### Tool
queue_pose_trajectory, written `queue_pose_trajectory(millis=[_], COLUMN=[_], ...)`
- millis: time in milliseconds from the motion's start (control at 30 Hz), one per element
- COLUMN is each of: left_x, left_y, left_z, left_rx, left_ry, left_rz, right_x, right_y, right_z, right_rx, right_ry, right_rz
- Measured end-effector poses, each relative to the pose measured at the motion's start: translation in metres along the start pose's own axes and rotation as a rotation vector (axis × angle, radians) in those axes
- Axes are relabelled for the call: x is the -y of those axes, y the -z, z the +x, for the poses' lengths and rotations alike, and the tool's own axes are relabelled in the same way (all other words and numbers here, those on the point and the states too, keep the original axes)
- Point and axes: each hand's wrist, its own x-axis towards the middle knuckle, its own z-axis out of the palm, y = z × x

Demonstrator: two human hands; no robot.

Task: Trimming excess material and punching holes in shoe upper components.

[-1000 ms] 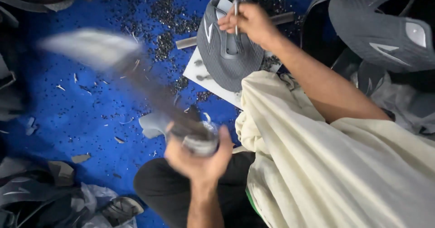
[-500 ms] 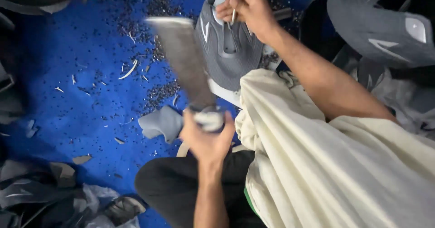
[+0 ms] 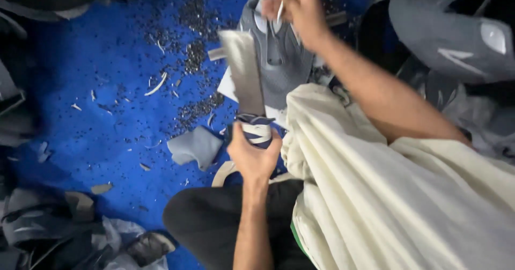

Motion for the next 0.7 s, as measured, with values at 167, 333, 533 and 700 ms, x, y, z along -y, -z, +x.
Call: queue_pose_trajectory(millis=[167, 333, 533, 700], left_x=[-0.088, -0.011, 0.042, 0.021], left_y=[0.069, 0.009, -0.02, 0.027], left_z=[-0.001, 0.034, 0.013, -0.022], left_rx=[-0.28, -0.19, 0.054, -0.069], left_ry=[-0.334, -0.583, 0.046, 0.062], left_rz=[0.038, -0.301, 0.158, -0.028], right_x=[0.019, 0.03, 0.016, 0.05], right_y=[-0.014, -0.034, -0.008, -0.053], right_z=[0.016, -0.008, 0.008, -0.01], right_rx=[0.045, 0.14, 0.007, 0.019], right_ry=[-0.013, 0.44, 0.298, -0.09], right_rz=[-0.224, -0.71, -0.369, 0.022])
